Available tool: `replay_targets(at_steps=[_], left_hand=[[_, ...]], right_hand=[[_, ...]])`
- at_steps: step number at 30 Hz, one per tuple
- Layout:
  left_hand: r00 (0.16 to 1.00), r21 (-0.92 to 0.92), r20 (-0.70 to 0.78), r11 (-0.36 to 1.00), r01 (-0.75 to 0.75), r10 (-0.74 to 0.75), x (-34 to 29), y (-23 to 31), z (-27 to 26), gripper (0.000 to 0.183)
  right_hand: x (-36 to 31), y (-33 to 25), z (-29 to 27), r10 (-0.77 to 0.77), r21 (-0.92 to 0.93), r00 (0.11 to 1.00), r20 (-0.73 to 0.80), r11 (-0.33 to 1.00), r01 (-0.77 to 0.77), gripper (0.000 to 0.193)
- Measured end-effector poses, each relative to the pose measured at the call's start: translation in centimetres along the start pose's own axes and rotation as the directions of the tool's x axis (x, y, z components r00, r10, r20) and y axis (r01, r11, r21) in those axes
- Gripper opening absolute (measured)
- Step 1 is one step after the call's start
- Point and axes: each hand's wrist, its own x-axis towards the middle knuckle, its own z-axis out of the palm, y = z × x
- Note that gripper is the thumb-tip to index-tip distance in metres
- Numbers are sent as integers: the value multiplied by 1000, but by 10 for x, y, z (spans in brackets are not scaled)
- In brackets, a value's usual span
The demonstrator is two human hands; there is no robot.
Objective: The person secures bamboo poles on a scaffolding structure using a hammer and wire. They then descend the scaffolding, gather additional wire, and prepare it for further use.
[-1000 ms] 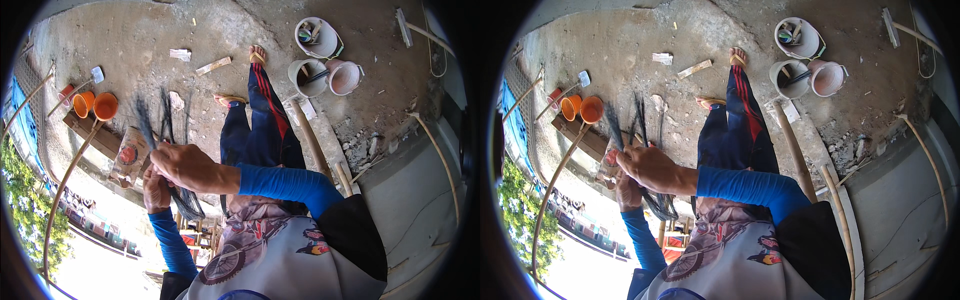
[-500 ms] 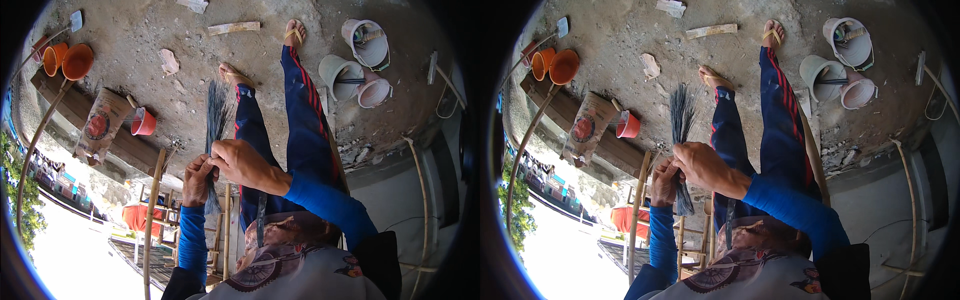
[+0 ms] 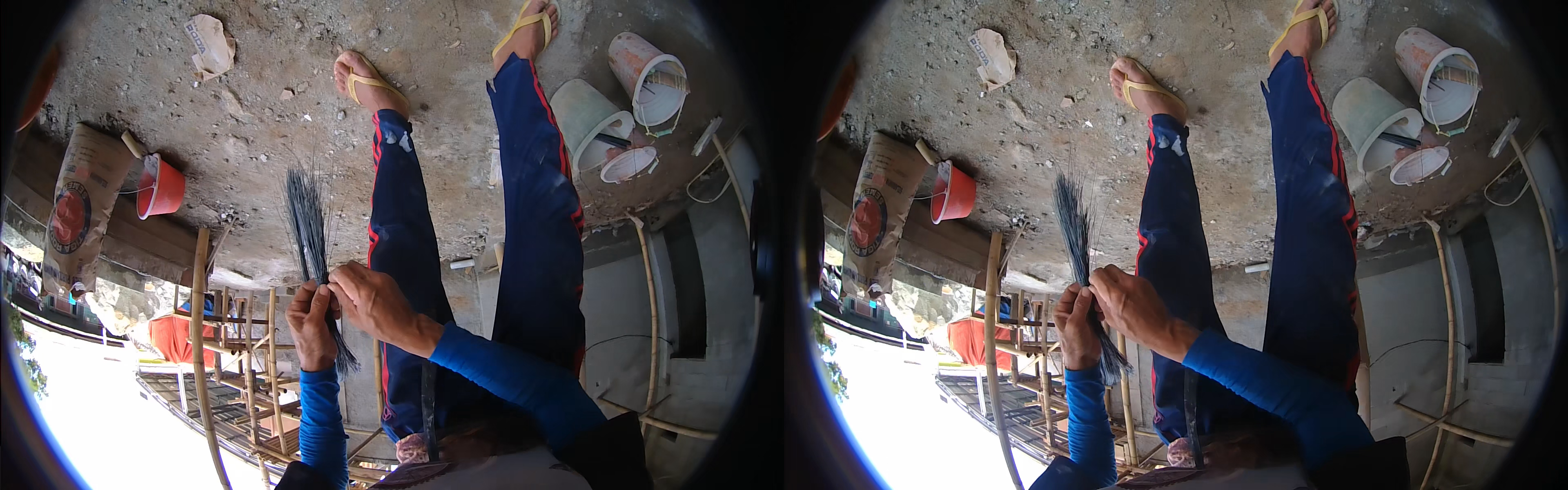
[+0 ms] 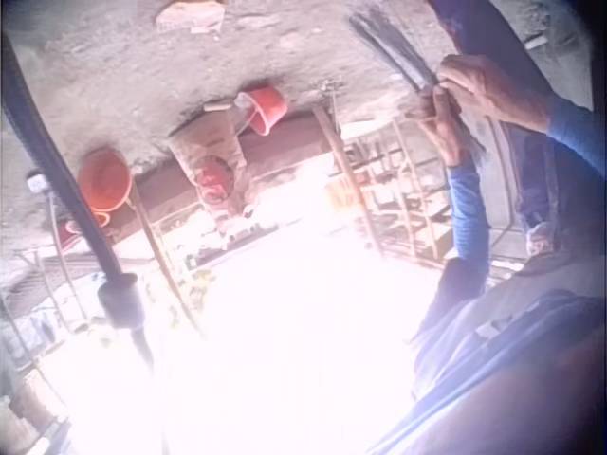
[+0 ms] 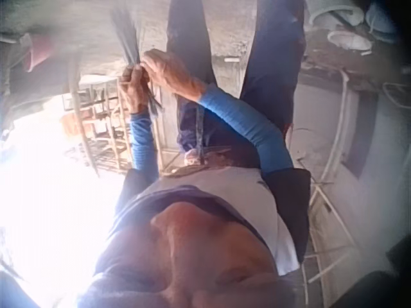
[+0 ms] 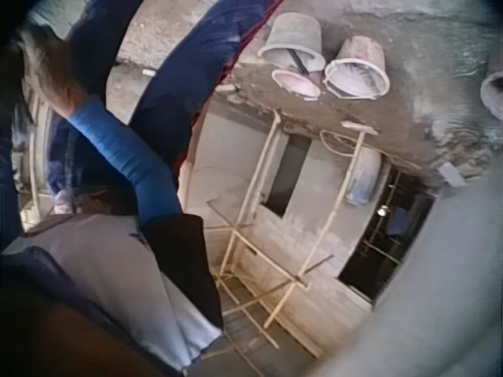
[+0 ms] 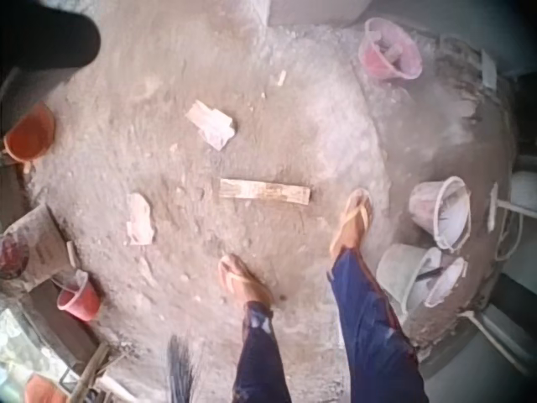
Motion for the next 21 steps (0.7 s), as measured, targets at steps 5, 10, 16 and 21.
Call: replay_targets(at_steps=[5, 10, 16, 21], left_hand=[[999, -29, -21, 998, 49, -50, 40, 6, 11, 9], [993, -115, 48, 987, 116, -111, 62, 2, 16, 11], [979, -225, 75, 953, 203, -191, 60, -23, 26, 10], [970, -227, 88, 943, 242, -228, 55, -43, 33, 10]], right_hand=[[52, 25, -27, -338, -390, 867, 366, 790, 473, 18], [85, 45, -41, -469, -438, 675, 570, 521, 732, 25], [82, 51, -53, -435, -431, 609, 663, 444, 786, 20], [69, 46, -54, -270, -480, 580, 769, 355, 802, 19]])
